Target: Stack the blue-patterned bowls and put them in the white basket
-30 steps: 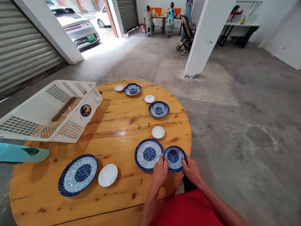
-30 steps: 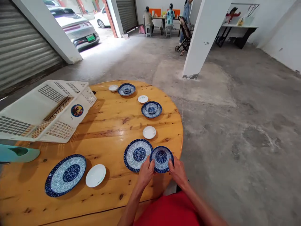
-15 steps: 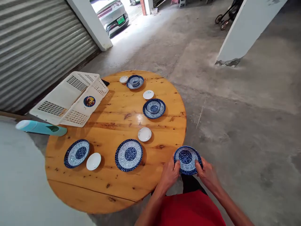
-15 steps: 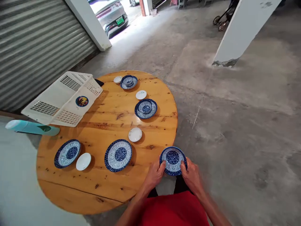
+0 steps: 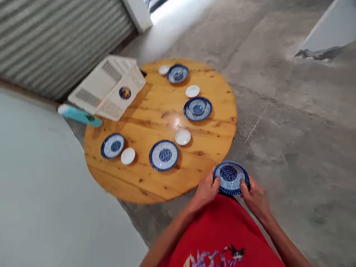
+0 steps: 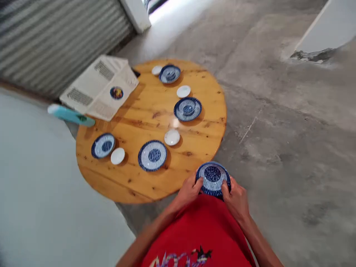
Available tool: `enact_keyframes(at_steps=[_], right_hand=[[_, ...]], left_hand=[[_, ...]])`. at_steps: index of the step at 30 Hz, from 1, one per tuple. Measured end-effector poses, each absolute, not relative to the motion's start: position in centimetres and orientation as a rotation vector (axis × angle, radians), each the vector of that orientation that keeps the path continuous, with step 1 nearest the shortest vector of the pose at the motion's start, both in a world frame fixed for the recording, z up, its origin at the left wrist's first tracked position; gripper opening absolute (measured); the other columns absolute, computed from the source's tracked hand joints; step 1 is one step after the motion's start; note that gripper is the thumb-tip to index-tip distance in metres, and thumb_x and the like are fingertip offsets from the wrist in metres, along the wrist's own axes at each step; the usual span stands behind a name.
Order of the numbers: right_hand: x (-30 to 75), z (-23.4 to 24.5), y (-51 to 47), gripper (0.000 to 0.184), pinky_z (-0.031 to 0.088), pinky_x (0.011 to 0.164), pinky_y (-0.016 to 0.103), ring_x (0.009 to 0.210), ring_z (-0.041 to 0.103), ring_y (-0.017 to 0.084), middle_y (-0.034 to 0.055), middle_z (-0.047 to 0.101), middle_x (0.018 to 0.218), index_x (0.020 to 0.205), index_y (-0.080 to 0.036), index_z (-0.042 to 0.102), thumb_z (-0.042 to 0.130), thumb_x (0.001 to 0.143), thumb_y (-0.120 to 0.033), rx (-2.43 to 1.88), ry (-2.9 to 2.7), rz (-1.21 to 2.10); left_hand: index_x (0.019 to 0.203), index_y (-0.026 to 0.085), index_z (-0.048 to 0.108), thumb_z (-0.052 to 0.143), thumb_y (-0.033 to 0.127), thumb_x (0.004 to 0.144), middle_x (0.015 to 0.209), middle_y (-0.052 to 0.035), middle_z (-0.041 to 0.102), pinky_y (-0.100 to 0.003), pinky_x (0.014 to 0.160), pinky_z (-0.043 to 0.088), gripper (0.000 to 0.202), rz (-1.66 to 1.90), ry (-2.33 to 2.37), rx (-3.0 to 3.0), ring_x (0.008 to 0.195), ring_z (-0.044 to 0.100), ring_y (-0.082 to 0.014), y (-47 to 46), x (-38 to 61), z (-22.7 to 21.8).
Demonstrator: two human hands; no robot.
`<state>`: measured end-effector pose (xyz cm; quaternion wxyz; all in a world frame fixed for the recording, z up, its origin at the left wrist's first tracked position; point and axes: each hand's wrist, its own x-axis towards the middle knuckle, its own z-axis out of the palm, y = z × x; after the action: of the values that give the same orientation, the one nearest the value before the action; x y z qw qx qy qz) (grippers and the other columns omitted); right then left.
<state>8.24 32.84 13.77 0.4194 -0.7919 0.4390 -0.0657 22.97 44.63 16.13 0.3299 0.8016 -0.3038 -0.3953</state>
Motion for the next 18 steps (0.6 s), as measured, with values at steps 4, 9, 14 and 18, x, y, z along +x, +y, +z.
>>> enact_keyframes(at_steps=[4,9,14,18], right_hand=[[7.8,15.3,35.1,0.035,0.043,0.051,0.031,0.053,0.063,0.023,0.0076,0.064,0.054,0.080,-0.020,0.063,0.043,0.086,-0.049,-2.044,1.350,-0.078],[8.4,16.4,37.2,0.031,0.046,0.057,0.031,0.059,0.064,0.024,0.0090,0.067,0.056,0.076,-0.018,0.066,0.049,0.084,-0.043,-2.136,1.410,0.025],[8.7,16.7,38.1,0.033,0.047,0.055,0.030,0.058,0.062,0.023,0.0069,0.066,0.061,0.080,-0.017,0.067,0.052,0.082,-0.046,-2.071,1.371,-0.043],[8.7,16.4,37.0,0.039,0.044,0.052,0.030,0.057,0.058,0.021,0.0040,0.061,0.060,0.072,-0.017,0.063,0.053,0.082,-0.053,-2.137,1.244,0.011]], left_hand=[[0.140,0.017,0.043,0.036,0.033,0.094,0.108,-0.0091,0.070,-0.037,0.090,0.050,0.049,-1.038,-0.928,2.032,0.095,0.067,-0.0235,46.4,23.2,15.9],[0.138,0.012,0.040,0.031,0.033,0.095,0.097,-0.0106,0.072,-0.039,0.083,0.051,0.049,-1.036,-0.980,1.998,0.087,0.069,-0.0271,49.1,23.7,15.2],[0.137,0.011,0.039,0.030,0.031,0.095,0.097,-0.0109,0.072,-0.037,0.081,0.051,0.047,-0.984,-0.958,1.992,0.088,0.070,-0.0271,50.9,23.3,15.4],[0.138,0.013,0.040,0.033,0.031,0.095,0.099,-0.0102,0.071,-0.036,0.083,0.050,0.046,-0.968,-0.900,1.940,0.091,0.069,-0.0259,51.1,23.5,16.1]])
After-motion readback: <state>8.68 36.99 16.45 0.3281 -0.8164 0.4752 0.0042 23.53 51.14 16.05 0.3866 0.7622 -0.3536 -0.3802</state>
